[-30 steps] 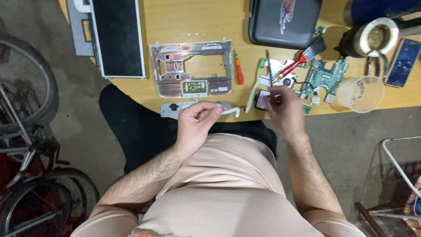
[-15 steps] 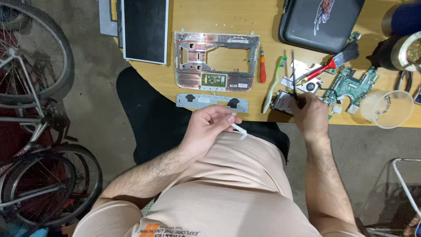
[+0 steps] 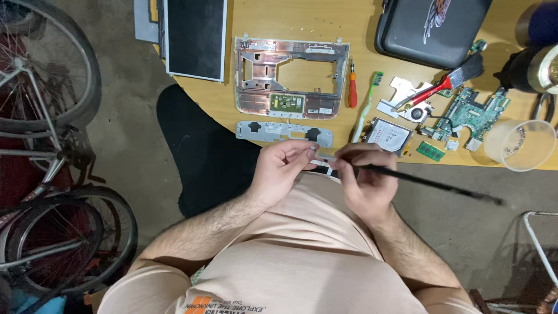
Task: The person uses a screwdriver to remove screws from a laptop chassis and detaches a metal bracket. They then use a prying tool to separate a ribbon cable connector from the motherboard. The person continues to unscrew and remove components from the laptop frame.
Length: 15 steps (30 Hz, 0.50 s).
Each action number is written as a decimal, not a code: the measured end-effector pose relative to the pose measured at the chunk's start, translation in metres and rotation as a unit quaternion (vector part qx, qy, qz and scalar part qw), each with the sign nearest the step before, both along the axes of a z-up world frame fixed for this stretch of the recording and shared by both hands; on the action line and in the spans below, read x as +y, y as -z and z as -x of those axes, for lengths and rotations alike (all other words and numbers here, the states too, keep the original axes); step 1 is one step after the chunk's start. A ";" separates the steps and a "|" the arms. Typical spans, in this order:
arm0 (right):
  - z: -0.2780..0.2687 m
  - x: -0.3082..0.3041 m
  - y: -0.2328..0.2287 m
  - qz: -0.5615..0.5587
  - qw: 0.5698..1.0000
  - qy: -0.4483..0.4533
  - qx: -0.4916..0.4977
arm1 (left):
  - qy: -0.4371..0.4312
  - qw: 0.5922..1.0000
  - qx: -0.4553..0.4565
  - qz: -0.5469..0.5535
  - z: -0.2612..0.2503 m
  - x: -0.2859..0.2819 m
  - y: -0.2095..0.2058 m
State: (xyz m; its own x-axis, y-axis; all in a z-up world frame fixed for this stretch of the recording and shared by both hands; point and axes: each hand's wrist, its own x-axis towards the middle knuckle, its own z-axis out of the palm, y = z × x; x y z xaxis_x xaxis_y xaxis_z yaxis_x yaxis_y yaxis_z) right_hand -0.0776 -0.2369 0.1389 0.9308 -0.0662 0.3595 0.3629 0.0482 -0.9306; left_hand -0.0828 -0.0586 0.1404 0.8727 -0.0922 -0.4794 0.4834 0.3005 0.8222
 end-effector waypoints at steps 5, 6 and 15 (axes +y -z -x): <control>0.000 0.008 0.002 0.085 0.995 0.023 -0.040 | 0.006 0.999 -0.025 -0.035 0.002 0.005 -0.004; 0.000 0.008 0.006 0.117 0.991 0.041 -0.043 | 0.009 0.998 -0.039 -0.044 0.000 0.006 -0.011; 0.007 0.002 0.020 0.146 0.984 0.069 -0.068 | -0.007 0.998 -0.044 -0.048 -0.001 0.002 -0.013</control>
State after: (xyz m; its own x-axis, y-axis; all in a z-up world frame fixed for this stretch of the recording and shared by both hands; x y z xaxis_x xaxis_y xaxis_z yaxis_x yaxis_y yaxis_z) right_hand -0.0847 -0.2349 0.1189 0.8620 -0.0636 0.5029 0.4696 -0.2735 -0.8395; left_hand -0.0817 -0.0568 0.1534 0.9128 -0.0372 -0.4068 0.4043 0.2234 0.8869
